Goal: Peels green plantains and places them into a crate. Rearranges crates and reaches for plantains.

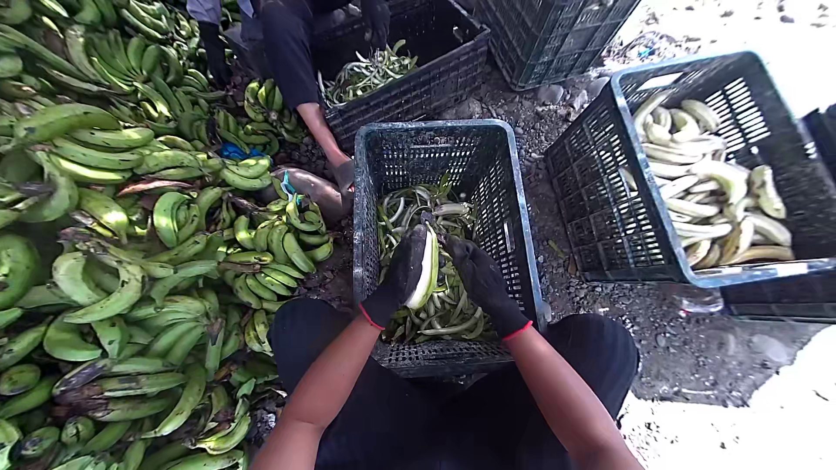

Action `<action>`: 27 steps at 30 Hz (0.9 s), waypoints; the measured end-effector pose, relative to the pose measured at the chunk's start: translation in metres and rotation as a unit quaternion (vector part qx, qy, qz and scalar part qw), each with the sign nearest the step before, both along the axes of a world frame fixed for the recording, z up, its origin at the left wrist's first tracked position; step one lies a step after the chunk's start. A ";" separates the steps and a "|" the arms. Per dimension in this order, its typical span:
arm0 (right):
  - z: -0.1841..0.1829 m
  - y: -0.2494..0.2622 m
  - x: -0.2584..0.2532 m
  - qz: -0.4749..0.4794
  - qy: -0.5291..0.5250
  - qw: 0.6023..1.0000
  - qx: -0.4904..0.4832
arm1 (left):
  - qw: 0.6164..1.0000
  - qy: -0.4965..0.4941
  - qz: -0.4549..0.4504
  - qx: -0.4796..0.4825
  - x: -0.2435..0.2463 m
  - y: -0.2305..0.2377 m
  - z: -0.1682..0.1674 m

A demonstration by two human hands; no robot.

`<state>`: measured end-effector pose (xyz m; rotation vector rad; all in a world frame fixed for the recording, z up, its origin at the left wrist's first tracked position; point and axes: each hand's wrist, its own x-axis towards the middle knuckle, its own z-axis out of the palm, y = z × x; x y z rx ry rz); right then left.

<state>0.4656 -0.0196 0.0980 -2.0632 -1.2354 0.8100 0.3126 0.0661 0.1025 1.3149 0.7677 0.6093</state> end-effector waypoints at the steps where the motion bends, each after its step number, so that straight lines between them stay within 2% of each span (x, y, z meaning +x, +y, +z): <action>1: 0.002 0.000 0.004 0.000 0.041 0.999 -0.007 | 0.999 0.012 -0.030 0.000 0.002 -0.003 0.001; 3: 0.004 -0.004 0.005 -0.002 0.081 0.997 0.002 | 0.998 0.025 -0.048 0.022 0.001 -0.004 0.003; 5: 0.003 -0.007 0.002 -0.018 0.053 0.997 0.048 | 0.999 -0.018 -0.019 0.020 -0.006 0.000 0.006; 7: -0.001 -0.008 0.000 -0.001 -0.020 0.996 0.084 | 0.991 -0.108 0.021 -0.072 -0.016 0.007 0.005; 10: -0.014 -0.012 -0.001 0.065 -0.142 0.977 0.147 | 0.973 -0.141 0.070 -0.170 -0.030 0.010 0.009; 15: -0.025 -0.009 -0.004 0.116 -0.196 0.945 0.235 | 0.930 -0.227 0.084 -0.276 -0.028 0.024 0.003; 17: -0.023 -0.009 -0.003 0.119 -0.210 0.939 0.244 | 0.927 -0.213 0.102 -0.292 -0.025 0.026 0.007; 19: -0.018 -0.010 -0.004 0.104 -0.208 0.949 0.215 | 0.953 -0.139 0.132 -0.235 -0.022 0.021 0.015; 22: -0.011 -0.009 -0.010 0.063 -0.127 0.987 0.074 | 0.990 -0.008 0.126 -0.064 -0.019 0.008 0.015; 24: -0.010 -0.003 -0.011 0.023 -0.007 1.000 0.019 | 0.991 0.078 0.080 0.079 -0.016 -0.001 0.011; 27: -0.020 -0.002 -0.002 0.019 0.137 0.990 0.015 | 0.974 0.151 0.016 0.169 -0.001 -0.010 0.010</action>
